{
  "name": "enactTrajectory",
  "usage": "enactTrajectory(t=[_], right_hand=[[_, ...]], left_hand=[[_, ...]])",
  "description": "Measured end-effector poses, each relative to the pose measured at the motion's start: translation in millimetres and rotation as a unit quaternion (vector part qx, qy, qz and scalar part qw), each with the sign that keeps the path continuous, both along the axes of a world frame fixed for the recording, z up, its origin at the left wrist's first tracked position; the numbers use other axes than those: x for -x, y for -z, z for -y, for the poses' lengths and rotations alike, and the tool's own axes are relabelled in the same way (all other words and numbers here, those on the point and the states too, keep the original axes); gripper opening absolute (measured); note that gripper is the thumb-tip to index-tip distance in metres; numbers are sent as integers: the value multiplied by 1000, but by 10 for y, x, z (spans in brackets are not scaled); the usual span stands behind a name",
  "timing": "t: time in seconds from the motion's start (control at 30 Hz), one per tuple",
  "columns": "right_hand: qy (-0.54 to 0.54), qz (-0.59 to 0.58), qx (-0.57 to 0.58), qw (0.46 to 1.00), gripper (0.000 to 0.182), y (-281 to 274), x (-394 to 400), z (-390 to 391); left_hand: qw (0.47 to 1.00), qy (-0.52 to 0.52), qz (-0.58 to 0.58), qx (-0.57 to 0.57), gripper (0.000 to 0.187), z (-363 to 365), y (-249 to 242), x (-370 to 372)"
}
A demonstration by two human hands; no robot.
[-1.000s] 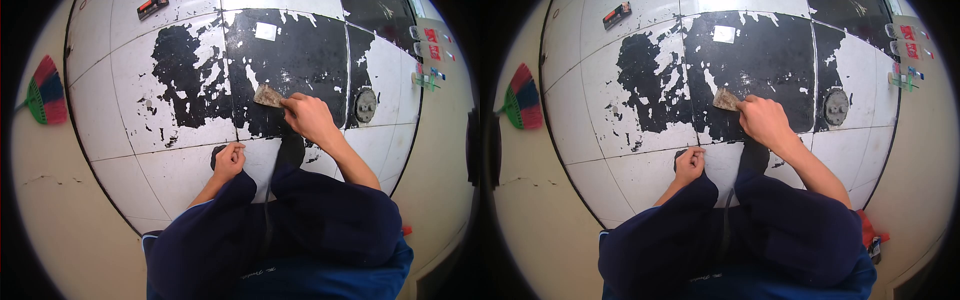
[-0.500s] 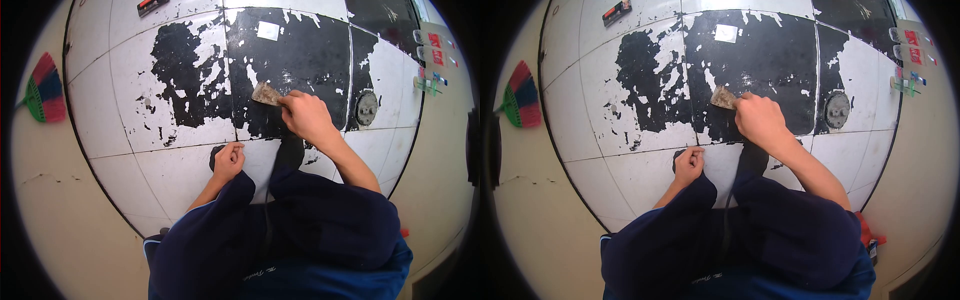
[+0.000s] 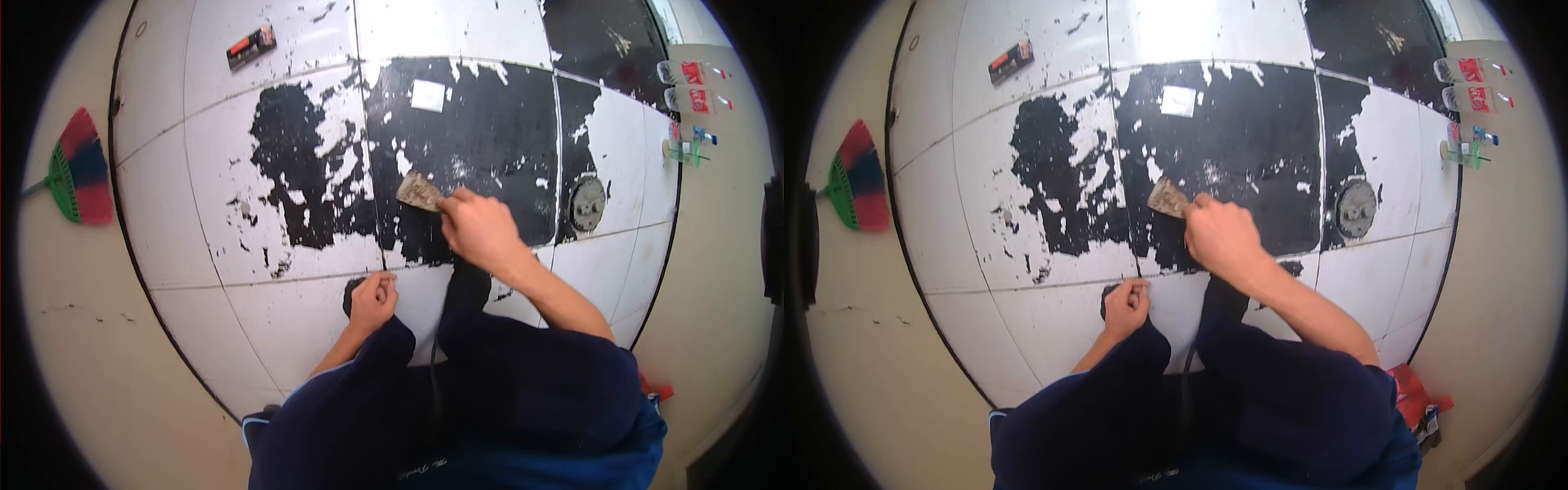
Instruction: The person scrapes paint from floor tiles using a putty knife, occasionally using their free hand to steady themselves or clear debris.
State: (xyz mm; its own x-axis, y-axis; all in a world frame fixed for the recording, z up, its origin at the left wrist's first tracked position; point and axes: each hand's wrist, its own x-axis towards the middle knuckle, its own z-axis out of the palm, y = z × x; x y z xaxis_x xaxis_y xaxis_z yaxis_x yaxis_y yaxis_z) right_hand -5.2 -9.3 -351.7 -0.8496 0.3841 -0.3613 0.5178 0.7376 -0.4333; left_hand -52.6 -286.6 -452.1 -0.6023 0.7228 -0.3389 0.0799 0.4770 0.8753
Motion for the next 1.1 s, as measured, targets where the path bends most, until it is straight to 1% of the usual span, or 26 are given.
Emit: enactTrajectory(t=[0.03,0.07,0.1,0.13,0.17,0.2,0.23,0.27,0.3,0.33,0.4,0.47,0.63,0.7,0.83,0.9,1.0,1.1], right_hand=[[12,-12,1,1000,17,13,29,36],[-2,9,5,1000,15,-20,23,71],[-14,29,-1,999,14,-70,15,52],[-24,48,-2,999,13,-125,-16,32],[-33,66,-8,997,12,-142,-20,-5],[-18,38,-11,999,12,-108,16,-5],[-4,14,-3,1000,13,-62,25,42],[-13,11,-14,1000,13,-35,11,78],[-24,8,-18,1000,13,-43,31,104],[-23,9,4,1000,15,-110,33,103],[-15,4,-4,1000,14,-128,53,113],[6,6,-3,1000,15,-105,69,137],[6,13,-1,1000,16,-147,24,136],[-5,20,-11,1000,15,-86,3,133],[-8,34,-7,999,16,-70,-38,131],[-1,13,-11,1000,17,-20,-56,134],[10,-28,-4,1000,18,74,-10,136],[1,6,-10,1000,17,-6,-53,108]], left_hand=[[1000,-2,-9,0,13,-18,-31,12],[1000,-1,-16,-2,12,-28,-61,14],[995,28,-92,-21,10,16,-7,4],[997,34,-73,-10,7,23,-17,-6],[993,48,-104,-17,8,47,29,-7],[999,11,-48,-11,10,37,34,-37],[1000,2,-17,5,12,81,83,-58],[1000,2,-9,-4,12,61,71,-43],[1000,6,-7,-18,12,20,111,-32],[1000,5,-5,-24,13,40,125,-46],[999,14,-12,-29,14,73,114,-24],[1000,8,-2,-24,14,62,89,-18],[1000,6,-7,-17,13,32,73,-28],[998,27,-48,-28,12,21,37,-1],[1000,-2,20,-17,11,29,70,-38],[999,11,-1,-31,11,9,28,-4],[999,-1,27,-20,12,34,65,-27],[1000,-5,16,-14,13,5,37,-30]])
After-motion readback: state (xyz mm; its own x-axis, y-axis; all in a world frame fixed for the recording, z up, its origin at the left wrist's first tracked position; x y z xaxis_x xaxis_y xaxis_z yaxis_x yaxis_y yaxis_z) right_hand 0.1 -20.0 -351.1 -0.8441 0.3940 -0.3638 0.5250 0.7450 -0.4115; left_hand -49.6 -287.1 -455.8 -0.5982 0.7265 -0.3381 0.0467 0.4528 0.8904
